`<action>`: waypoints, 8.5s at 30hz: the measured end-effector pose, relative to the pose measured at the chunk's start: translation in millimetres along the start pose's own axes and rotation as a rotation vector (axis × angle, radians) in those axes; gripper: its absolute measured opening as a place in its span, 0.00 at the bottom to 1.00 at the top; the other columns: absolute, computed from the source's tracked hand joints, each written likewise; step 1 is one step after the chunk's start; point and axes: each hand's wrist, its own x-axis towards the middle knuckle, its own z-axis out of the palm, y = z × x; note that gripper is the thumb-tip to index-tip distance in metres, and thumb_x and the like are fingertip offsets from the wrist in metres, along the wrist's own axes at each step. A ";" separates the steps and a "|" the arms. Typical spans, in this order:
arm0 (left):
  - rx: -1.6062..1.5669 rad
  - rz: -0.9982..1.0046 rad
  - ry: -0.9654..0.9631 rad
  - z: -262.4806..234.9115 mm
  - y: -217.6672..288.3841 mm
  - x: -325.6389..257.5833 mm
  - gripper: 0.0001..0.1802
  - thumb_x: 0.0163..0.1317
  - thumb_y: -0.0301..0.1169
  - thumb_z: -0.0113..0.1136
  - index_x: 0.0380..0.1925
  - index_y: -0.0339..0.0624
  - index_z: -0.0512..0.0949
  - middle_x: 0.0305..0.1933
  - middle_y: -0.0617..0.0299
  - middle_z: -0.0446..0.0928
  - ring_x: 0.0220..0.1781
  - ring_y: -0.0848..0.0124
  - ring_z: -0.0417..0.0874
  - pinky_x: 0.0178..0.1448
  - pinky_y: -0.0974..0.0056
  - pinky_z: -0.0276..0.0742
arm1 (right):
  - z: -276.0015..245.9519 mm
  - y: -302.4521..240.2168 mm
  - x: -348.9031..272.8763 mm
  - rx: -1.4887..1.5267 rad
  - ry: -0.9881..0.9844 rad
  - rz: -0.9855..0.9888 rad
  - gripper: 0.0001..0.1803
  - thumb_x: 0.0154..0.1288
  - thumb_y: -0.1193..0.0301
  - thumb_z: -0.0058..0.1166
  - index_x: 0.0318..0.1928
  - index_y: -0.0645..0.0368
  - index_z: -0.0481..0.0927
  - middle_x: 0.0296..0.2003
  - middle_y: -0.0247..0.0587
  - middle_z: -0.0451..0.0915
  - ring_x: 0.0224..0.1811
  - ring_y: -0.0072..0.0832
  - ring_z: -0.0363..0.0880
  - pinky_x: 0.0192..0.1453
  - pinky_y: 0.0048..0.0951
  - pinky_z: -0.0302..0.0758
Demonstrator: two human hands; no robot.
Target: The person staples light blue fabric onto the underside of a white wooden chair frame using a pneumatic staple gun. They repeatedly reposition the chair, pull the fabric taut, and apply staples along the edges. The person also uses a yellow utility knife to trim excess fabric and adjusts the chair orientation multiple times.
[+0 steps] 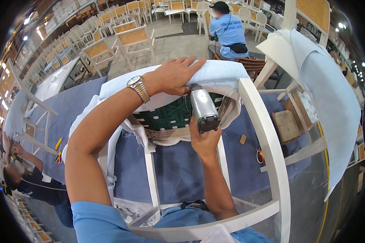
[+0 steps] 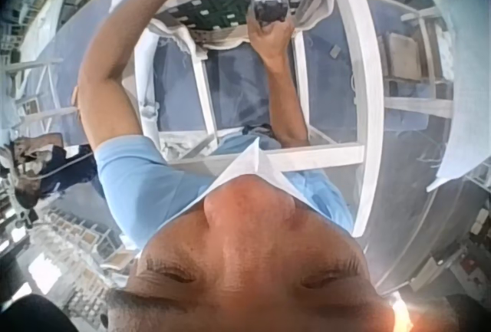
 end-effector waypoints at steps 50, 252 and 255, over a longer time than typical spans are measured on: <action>-0.046 -0.049 -0.046 -8.3 -18.1 -35.0 0.59 0.53 0.34 0.75 0.80 0.45 0.48 0.79 0.38 0.56 0.76 0.41 0.64 0.78 0.48 0.63 | 27.9 -4.3 -12.6 -0.016 -0.077 0.026 0.25 0.51 0.80 0.66 0.53 0.67 0.78 0.45 0.54 0.80 0.43 0.52 0.83 0.49 0.40 0.79; -0.233 0.123 -0.020 -28.9 1.4 -107.3 0.48 0.74 0.65 0.39 0.78 0.37 0.54 0.75 0.29 0.60 0.77 0.40 0.64 0.79 0.49 0.60 | 64.5 -107.9 -104.4 -0.291 0.104 -0.165 0.27 0.52 0.77 0.70 0.54 0.63 0.79 0.39 0.50 0.86 0.40 0.42 0.87 0.47 0.32 0.81; -1.148 0.146 -0.189 -41.6 -35.8 -102.5 0.48 0.74 0.68 0.33 0.79 0.41 0.53 0.79 0.36 0.56 0.82 0.51 0.57 0.83 0.52 0.49 | 58.3 -101.4 -122.3 -0.048 0.141 0.107 0.26 0.53 0.77 0.70 0.53 0.66 0.79 0.39 0.50 0.87 0.41 0.39 0.88 0.48 0.32 0.82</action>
